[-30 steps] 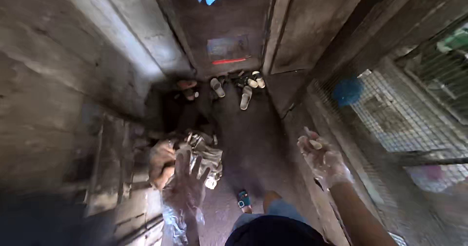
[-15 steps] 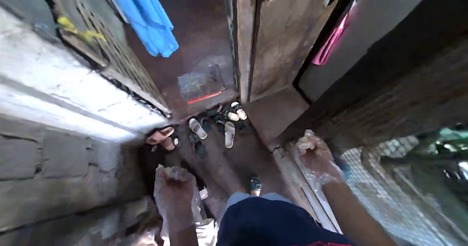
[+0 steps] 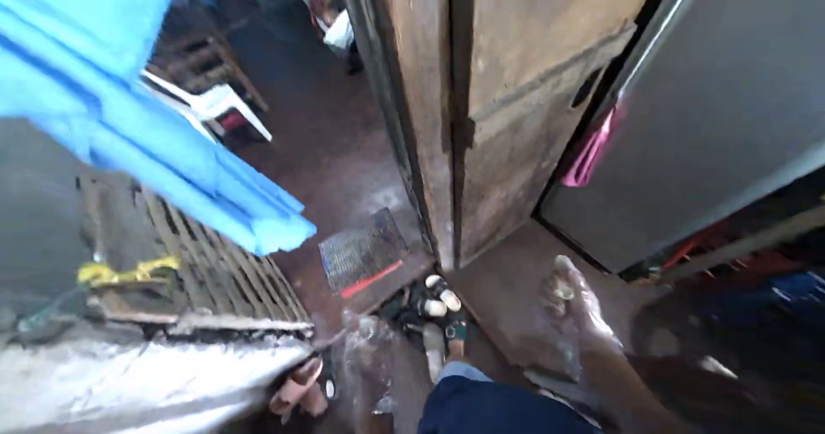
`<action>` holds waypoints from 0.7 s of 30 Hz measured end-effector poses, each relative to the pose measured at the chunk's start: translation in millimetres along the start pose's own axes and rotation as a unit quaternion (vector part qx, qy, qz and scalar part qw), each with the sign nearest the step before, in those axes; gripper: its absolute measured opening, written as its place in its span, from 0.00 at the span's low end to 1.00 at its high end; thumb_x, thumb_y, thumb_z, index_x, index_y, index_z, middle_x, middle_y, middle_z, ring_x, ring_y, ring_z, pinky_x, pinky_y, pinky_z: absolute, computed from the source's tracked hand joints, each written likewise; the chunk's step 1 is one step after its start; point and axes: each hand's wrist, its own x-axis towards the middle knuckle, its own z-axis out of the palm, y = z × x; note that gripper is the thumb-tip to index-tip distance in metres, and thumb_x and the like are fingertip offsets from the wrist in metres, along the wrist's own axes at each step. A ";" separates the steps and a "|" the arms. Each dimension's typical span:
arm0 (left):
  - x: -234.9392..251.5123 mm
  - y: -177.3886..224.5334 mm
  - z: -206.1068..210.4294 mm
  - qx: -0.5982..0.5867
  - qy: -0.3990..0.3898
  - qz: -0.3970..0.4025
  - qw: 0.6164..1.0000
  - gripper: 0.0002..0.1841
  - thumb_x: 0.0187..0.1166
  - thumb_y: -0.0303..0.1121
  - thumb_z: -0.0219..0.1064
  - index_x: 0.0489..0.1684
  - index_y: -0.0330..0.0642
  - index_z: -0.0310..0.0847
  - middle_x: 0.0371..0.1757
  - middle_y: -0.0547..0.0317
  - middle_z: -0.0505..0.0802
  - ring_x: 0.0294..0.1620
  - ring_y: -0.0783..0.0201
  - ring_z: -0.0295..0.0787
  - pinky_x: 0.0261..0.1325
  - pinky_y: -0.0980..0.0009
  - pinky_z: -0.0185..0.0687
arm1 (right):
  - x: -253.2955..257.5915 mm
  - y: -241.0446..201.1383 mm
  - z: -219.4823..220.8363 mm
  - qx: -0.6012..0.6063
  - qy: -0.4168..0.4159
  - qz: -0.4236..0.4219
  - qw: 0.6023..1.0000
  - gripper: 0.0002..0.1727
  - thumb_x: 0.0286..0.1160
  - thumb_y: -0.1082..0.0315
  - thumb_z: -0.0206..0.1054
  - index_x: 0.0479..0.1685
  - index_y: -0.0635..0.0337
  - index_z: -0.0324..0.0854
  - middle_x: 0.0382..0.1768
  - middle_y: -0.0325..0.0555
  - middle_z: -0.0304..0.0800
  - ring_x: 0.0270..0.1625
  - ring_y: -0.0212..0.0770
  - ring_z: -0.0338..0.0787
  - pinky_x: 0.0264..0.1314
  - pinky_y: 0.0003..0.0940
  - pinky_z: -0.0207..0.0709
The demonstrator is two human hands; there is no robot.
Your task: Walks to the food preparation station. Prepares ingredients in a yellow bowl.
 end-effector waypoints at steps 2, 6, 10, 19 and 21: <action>54.9 8.3 61.5 0.018 -0.007 -0.081 0.997 0.23 0.95 0.44 0.36 0.30 0.58 0.74 0.19 0.77 0.80 0.21 0.80 0.79 0.28 0.82 0.78 | 31.9 -31.1 18.6 -0.007 0.012 -0.053 0.998 0.31 0.95 0.46 0.37 0.16 0.44 0.66 0.06 0.27 0.65 0.06 0.22 0.64 0.08 0.17 0.59; 133.0 5.6 151.3 0.031 -0.116 -0.189 0.975 0.22 0.95 0.47 0.39 0.33 0.56 0.77 0.22 0.75 0.81 0.23 0.80 0.79 0.31 0.84 0.77 | 48.7 -100.6 40.0 0.004 0.075 -0.167 0.983 0.27 0.97 0.50 0.36 0.24 0.42 0.71 0.10 0.22 0.71 0.09 0.17 0.65 0.11 0.13 0.60; 166.2 -23.0 220.4 0.054 -0.177 -0.240 0.953 0.20 0.96 0.37 0.40 0.33 0.54 0.76 0.23 0.76 0.82 0.23 0.86 0.78 0.29 0.91 0.74 | 51.6 -147.4 16.9 0.109 0.115 -0.258 0.953 0.26 0.96 0.51 0.36 0.25 0.42 0.70 0.11 0.24 0.70 0.11 0.18 0.67 0.13 0.12 0.63; 213.6 -133.5 283.4 0.007 -0.375 -0.300 0.877 0.19 0.92 0.35 0.48 0.60 0.43 0.88 0.26 0.67 0.93 0.27 0.71 0.92 0.45 0.71 0.93 | 69.9 -225.4 -39.8 0.249 0.063 -0.497 0.829 0.22 0.89 0.70 0.42 0.35 0.56 0.83 0.32 0.39 0.92 0.34 0.27 0.91 0.38 0.17 0.86; 223.2 -167.2 306.4 -0.031 -0.399 -0.326 0.856 0.18 0.91 0.36 0.52 0.64 0.44 0.88 0.51 0.57 0.97 0.48 0.60 0.97 0.59 0.64 0.92 | 92.1 -233.3 -90.4 0.239 -0.033 -0.529 0.814 0.15 0.88 0.71 0.45 0.49 0.59 0.80 0.46 0.43 0.90 0.42 0.28 0.91 0.42 0.16 0.84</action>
